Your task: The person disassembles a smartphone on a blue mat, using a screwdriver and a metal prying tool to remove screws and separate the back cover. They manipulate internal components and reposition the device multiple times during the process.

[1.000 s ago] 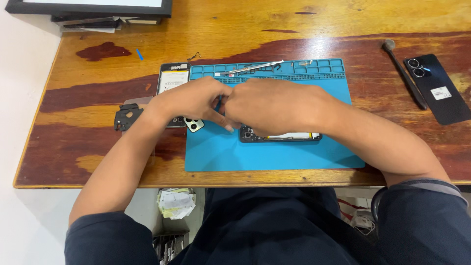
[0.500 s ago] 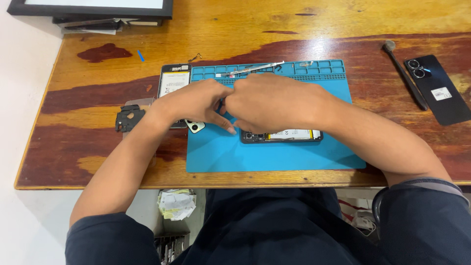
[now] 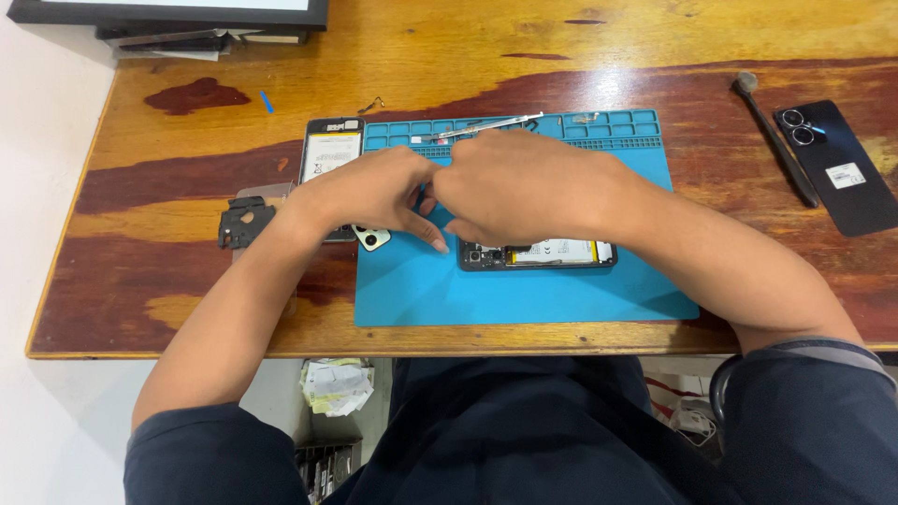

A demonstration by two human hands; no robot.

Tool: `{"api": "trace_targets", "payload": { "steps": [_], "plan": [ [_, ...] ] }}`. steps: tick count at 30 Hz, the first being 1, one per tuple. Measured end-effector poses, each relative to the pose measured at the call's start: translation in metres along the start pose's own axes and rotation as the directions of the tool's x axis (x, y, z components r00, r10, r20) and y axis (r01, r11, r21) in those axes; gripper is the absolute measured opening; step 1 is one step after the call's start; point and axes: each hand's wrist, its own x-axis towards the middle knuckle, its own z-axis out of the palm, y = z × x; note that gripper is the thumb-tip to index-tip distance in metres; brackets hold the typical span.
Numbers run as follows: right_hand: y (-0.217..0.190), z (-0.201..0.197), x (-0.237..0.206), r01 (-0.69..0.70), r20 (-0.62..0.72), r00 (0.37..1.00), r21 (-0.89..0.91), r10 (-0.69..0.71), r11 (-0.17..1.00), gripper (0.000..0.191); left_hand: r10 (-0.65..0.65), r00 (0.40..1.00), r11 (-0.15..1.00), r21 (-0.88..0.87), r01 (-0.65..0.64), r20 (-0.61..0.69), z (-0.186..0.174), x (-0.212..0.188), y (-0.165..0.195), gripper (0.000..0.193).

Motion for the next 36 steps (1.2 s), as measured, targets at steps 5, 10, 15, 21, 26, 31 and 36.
{"api": "trace_targets", "payload": {
  "steps": [5, 10, 15, 21, 26, 31, 36],
  "plan": [
    [-0.004, 0.007, -0.002, 0.109, -0.064, 0.992, -0.013, -0.110, 0.994, 0.022, 0.041, 0.999, 0.999, -0.011, -0.041, -0.015, 0.000, 0.000, 0.001, 0.049],
    [-0.004, 0.010, -0.004, 0.180, -0.066, 0.981, -0.019, -0.181, 0.984, 0.016, 0.059, 0.998, 0.997, -0.039, -0.060, -0.025, 0.000, -0.001, 0.000, 0.047],
    [-0.002, 0.002, 0.000, 0.069, -0.007, 0.998, -0.010, -0.069, 0.998, 0.021, 0.057, 0.998, 0.997, -0.043, -0.058, -0.023, 0.000, 0.000, -0.001, 0.048],
    [0.005, 0.001, 0.004, 0.008, 0.035, 0.999, 0.073, -0.011, 0.997, 0.013, 0.001, 1.000, 1.000, 0.001, -0.001, -0.010, 0.000, -0.001, 0.000, 0.049],
    [0.004, 0.011, 0.010, 0.106, -0.205, 0.974, 0.059, -0.092, 0.993, 0.015, 0.021, 1.000, 0.999, 0.035, -0.021, 0.002, 0.001, 0.001, -0.002, 0.049],
    [0.001, 0.011, 0.006, 0.067, 0.000, 0.998, 0.057, -0.067, 0.996, 0.021, 0.117, 0.992, 0.988, -0.098, -0.122, -0.055, 0.002, -0.001, -0.004, 0.045],
    [-0.002, 0.006, -0.001, 0.013, 0.021, 1.000, -0.023, -0.013, 1.000, 0.033, 0.106, 0.993, 0.993, -0.051, -0.109, -0.058, 0.003, 0.000, -0.006, 0.050]
  ]
}}
